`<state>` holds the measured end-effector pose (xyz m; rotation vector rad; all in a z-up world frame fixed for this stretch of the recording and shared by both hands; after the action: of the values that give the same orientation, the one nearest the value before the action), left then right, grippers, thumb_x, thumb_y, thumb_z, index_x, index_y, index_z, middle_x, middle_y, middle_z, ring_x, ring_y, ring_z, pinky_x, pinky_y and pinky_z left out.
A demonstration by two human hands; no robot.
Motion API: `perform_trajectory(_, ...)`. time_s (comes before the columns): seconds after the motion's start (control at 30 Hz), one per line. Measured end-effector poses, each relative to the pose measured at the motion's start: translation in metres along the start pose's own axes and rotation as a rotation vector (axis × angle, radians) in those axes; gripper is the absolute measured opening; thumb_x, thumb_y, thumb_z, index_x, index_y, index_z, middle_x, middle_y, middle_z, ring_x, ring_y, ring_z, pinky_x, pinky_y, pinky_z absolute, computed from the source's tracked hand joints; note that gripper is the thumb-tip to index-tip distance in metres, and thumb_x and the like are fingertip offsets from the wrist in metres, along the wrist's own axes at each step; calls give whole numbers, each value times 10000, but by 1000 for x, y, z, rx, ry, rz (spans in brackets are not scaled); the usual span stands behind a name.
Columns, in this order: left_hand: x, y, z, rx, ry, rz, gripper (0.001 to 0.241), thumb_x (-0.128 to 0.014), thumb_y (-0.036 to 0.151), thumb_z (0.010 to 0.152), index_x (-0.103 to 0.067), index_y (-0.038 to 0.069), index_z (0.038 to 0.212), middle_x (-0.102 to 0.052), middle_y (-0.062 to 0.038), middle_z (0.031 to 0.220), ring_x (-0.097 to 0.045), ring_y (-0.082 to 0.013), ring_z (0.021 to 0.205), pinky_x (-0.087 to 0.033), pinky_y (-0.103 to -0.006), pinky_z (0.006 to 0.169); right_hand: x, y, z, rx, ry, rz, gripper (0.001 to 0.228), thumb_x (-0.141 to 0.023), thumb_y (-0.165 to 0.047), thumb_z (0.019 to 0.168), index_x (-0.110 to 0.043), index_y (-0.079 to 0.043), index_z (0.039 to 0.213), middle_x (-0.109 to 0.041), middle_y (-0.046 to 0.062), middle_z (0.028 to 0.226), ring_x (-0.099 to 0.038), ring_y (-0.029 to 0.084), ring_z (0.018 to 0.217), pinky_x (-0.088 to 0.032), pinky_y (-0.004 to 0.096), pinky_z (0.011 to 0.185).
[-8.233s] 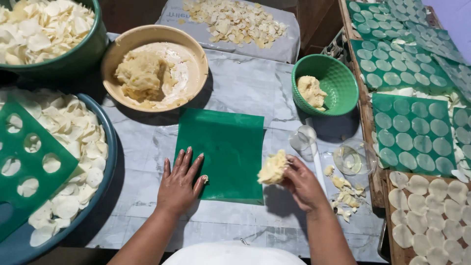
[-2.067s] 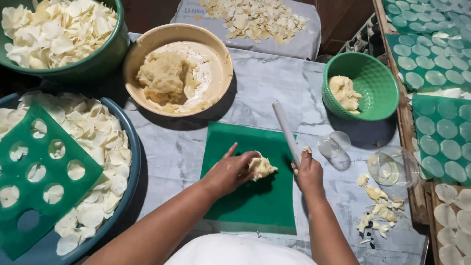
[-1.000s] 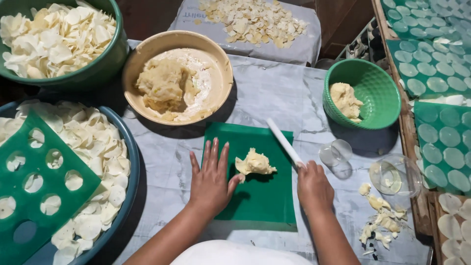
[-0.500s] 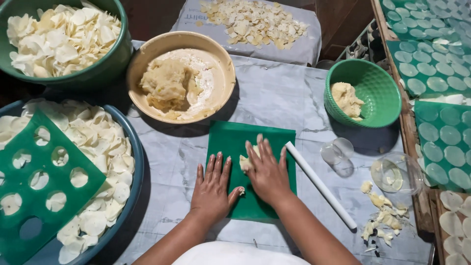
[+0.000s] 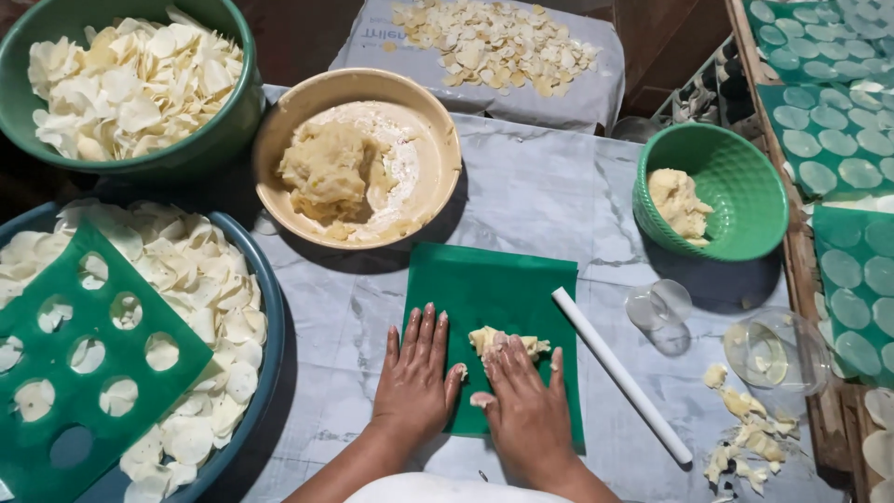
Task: Rolling out small portions of dough into thin sheets using a rolling pin on a mat
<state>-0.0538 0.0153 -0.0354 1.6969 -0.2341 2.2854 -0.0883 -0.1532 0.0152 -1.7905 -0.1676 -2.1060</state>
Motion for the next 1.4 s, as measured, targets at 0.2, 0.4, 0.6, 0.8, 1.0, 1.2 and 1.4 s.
perform_trajectory(0.2, -2, 1, -1, -6, -7, -59, 784, -399, 551, 1003, -240, 105, 1628, -177, -120, 1718, -148, -294, 1587, -125, -522, 1251, -36, 31, 123, -222, 371, -178, 496, -570, -543, 978, -665, -136, 1247, -611, 150, 1276, -602, 384, 1129, -185, 752, 1153)
perform_trajectory(0.4, -1, 1, -1, 9, 8, -10, 783, -372, 567, 1004, -229, 121, 1631, -179, -91, 1720, -128, -270, 1598, -93, -530, 1267, -40, 22, 106, -182, 162, -252, 894, -364, -683, 984, -266, -76, 1634, -111, 224, 1720, -77, 382, 1602, -47, 711, 1213)
perform_trajectory(0.6, 1, 2, -1, 0, 3, 24, 781, -345, 554, 1014, -194, 111, 1639, -147, -110, 1724, -109, -283, 1600, -80, -515, 1278, -34, -5, -50, 136, 3, -113, 878, -687, -549, 784, -468, -105, 1509, -346, 108, 1665, -221, 288, 1587, -201, 647, 1190)
perform_trajectory(0.8, 1, 4, -3, -6, -17, -120, 738, -398, 501, 1017, -266, 92, 1617, -182, -139, 1711, -140, -307, 1585, -85, -542, 1256, -25, 14, 72, 16, 66, -68, 745, -392, -595, 1019, -374, -111, 1584, -477, 178, 1562, -419, 305, 1475, -136, 705, 1184)
perform_trajectory(1.0, -4, 2, 1, -1, 0, -60, 745, -371, 523, 1011, -256, 117, 1625, -192, -107, 1713, -145, -286, 1588, -79, -560, 1257, -55, 25, 134, -244, 38, -142, 985, -262, -812, 942, -232, -113, 1635, -94, 234, 1703, -19, 383, 1585, -58, 710, 1180)
perform_trajectory(1.2, -6, 3, 1, 2, 19, -40, 758, -387, 511, 1007, -231, 119, 1637, -181, -109, 1719, -140, -281, 1594, -97, -554, 1259, -24, -16, -15, -29, -100, 40, 879, -421, -633, 1010, -167, -82, 1647, -48, 187, 1731, -27, 343, 1600, -98, 542, 1228)
perform_trajectory(1.4, -20, 1, -3, -9, 43, 77, 778, -297, 550, 1015, -142, 123, 1646, -82, -102, 1734, -40, -279, 1610, -7, -544, 1283, -15, -4, 10, 59, 49, -236, 801, -421, -631, 974, -371, -108, 1579, -494, 79, 1558, -415, 221, 1474, -86, 778, 1170)
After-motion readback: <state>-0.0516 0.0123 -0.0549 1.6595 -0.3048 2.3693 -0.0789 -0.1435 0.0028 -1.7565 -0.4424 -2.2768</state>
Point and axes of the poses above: each hand's wrist, its own z-axis towards the middle knuckle, its own x-axis out of the back of the hand, y = z × x, the point moved 3 cm from there along z, towards the middle knuckle
